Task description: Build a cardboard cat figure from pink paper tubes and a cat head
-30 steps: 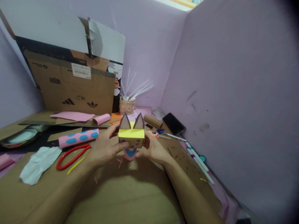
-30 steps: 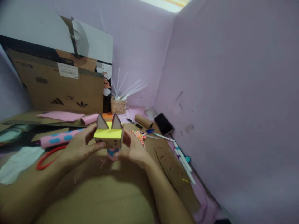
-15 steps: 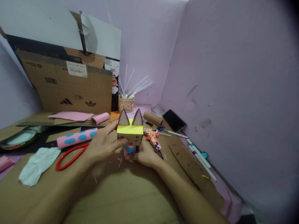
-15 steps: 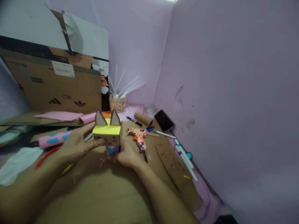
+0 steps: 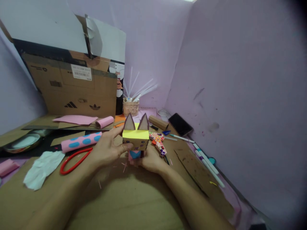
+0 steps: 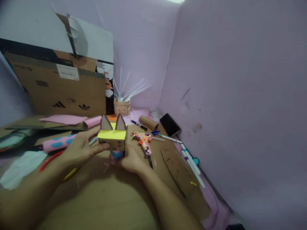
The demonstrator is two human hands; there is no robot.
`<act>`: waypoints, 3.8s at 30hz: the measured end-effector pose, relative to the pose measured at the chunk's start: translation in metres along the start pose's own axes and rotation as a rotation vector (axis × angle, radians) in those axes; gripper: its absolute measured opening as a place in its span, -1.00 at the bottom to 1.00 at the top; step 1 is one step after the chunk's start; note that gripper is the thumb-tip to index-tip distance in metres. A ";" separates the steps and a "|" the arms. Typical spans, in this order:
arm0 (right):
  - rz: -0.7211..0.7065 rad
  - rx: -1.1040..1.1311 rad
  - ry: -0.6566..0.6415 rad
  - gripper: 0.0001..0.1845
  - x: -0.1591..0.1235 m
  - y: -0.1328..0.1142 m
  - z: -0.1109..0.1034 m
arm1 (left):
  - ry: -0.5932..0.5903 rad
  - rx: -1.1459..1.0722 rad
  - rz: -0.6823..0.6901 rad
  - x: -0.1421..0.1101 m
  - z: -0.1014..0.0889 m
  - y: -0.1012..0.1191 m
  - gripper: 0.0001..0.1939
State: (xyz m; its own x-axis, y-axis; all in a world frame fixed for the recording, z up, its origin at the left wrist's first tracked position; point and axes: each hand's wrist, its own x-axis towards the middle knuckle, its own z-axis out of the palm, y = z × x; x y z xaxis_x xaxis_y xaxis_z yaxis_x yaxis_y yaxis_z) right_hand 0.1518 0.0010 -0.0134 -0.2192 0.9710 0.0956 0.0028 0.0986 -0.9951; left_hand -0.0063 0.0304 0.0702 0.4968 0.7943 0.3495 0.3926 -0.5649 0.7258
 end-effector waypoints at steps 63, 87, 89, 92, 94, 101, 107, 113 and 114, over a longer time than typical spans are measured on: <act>-0.003 -0.138 0.057 -0.82 -0.006 -0.011 0.005 | 0.185 -0.070 -0.114 -0.008 0.006 -0.001 -0.42; 0.192 0.258 -0.023 -0.64 -0.013 -0.002 0.031 | 0.251 -1.089 -0.385 -0.008 0.024 -0.011 -0.61; 0.201 0.284 -0.026 -0.60 -0.013 0.000 0.032 | 0.250 -1.048 -0.384 -0.007 0.024 -0.012 -0.59; 0.164 0.269 -0.004 -0.59 -0.012 -0.003 0.034 | 0.260 -0.997 -0.387 -0.008 0.023 -0.011 -0.59; 0.131 0.231 0.015 -0.62 -0.012 -0.005 0.034 | 0.268 -0.981 -0.390 -0.009 0.022 -0.009 -0.58; 0.089 0.149 0.047 -0.66 -0.013 -0.008 0.036 | 0.217 -0.873 -0.342 -0.011 0.019 -0.010 -0.59; 0.111 0.131 0.058 -0.72 -0.015 -0.014 0.038 | 0.156 -0.866 -0.301 -0.013 0.015 -0.007 -0.67; 0.076 0.119 0.068 -0.73 -0.016 -0.011 0.038 | 0.163 -0.842 -0.311 -0.013 0.016 -0.005 -0.66; 0.078 0.124 0.072 -0.72 -0.015 -0.009 0.038 | 0.165 -0.845 -0.316 -0.014 0.016 -0.005 -0.65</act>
State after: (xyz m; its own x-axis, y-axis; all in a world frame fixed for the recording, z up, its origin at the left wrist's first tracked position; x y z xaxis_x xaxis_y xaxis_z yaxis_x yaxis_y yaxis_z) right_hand 0.1179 -0.0232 -0.0067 -0.1523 0.9882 0.0154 -0.1042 -0.0006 -0.9946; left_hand -0.0028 0.0190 0.0522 0.3205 0.9426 0.0939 -0.2376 -0.0160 0.9712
